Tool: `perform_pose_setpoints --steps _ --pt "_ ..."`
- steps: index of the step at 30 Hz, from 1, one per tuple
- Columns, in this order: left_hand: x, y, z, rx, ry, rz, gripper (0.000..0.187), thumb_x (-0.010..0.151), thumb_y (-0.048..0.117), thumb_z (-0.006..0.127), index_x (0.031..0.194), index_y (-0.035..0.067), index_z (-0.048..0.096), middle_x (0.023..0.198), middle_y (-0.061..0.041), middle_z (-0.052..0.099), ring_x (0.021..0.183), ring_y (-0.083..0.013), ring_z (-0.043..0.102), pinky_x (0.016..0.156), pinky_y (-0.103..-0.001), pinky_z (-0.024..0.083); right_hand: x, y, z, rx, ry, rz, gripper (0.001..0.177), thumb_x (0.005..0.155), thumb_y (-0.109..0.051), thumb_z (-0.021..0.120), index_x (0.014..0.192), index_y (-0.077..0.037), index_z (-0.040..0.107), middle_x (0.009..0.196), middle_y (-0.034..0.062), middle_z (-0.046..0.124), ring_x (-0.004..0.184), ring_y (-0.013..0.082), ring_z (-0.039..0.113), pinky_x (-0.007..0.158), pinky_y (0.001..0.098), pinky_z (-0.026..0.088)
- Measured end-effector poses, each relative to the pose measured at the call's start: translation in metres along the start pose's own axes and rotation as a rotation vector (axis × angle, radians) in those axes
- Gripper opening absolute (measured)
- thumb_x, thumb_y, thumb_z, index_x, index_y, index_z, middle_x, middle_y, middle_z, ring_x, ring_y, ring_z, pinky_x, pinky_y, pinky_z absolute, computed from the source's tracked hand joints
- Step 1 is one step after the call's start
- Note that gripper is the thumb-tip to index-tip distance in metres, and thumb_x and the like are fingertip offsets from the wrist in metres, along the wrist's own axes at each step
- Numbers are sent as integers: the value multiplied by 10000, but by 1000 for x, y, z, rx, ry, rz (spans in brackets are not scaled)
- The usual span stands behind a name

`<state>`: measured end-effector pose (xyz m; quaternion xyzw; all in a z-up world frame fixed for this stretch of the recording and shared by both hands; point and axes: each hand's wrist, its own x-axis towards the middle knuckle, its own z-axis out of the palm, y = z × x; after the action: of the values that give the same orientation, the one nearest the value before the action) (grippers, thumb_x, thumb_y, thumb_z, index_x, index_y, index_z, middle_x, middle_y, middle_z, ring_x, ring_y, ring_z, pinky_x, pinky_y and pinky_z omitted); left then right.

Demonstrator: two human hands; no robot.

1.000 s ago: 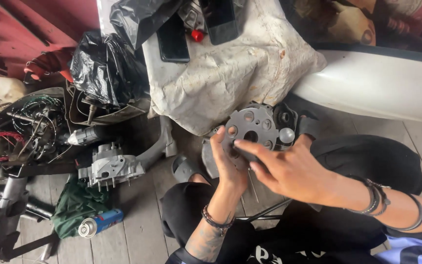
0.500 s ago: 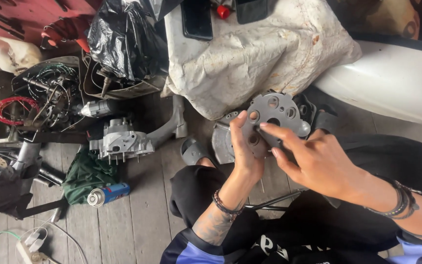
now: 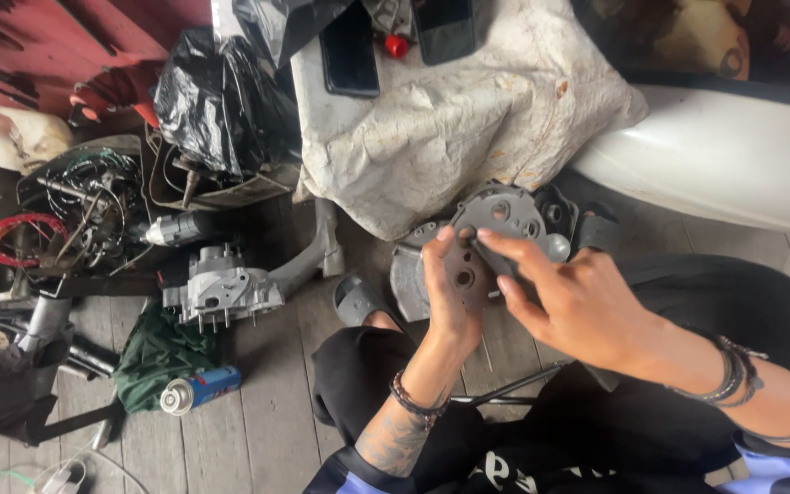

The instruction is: The person holds a circular metal mechanical part with multiple holes and uses a small tool to scrape and clean the edges and surfaces. The person rotates the part to access different areas while sitting on the floor.

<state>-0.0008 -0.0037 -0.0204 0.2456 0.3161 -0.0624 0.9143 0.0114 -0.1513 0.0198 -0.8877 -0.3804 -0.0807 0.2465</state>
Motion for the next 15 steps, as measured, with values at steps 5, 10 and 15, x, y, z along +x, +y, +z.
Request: perform_pose_setpoints --steps 5,10,15 --pt "2 5 4 81 57 22 304 869 441 550 940 151 609 919 -5 647 850 -177 607 765 -299 459 -4 -2 6 -95 -51 -23 461 1001 -237 570 1448 -146 507 388 -89 338 256 100 358 352 294 303" --pt "-4 6 7 118 13 -41 482 889 472 510 1099 91 717 1030 -76 736 934 -214 673 728 -302 502 -1 7 3 -13 -3 27 474 995 -212 600 1451 -100 528 412 -60 403 280 88 357 319 278 283" --pt "-1 10 6 138 109 -51 269 841 493 557 838 227 522 787 49 572 708 -128 537 631 -282 358 -10 1 18 -85 -30 6 470 976 -240 592 1432 -145 525 382 -70 382 276 117 423 347 298 313"
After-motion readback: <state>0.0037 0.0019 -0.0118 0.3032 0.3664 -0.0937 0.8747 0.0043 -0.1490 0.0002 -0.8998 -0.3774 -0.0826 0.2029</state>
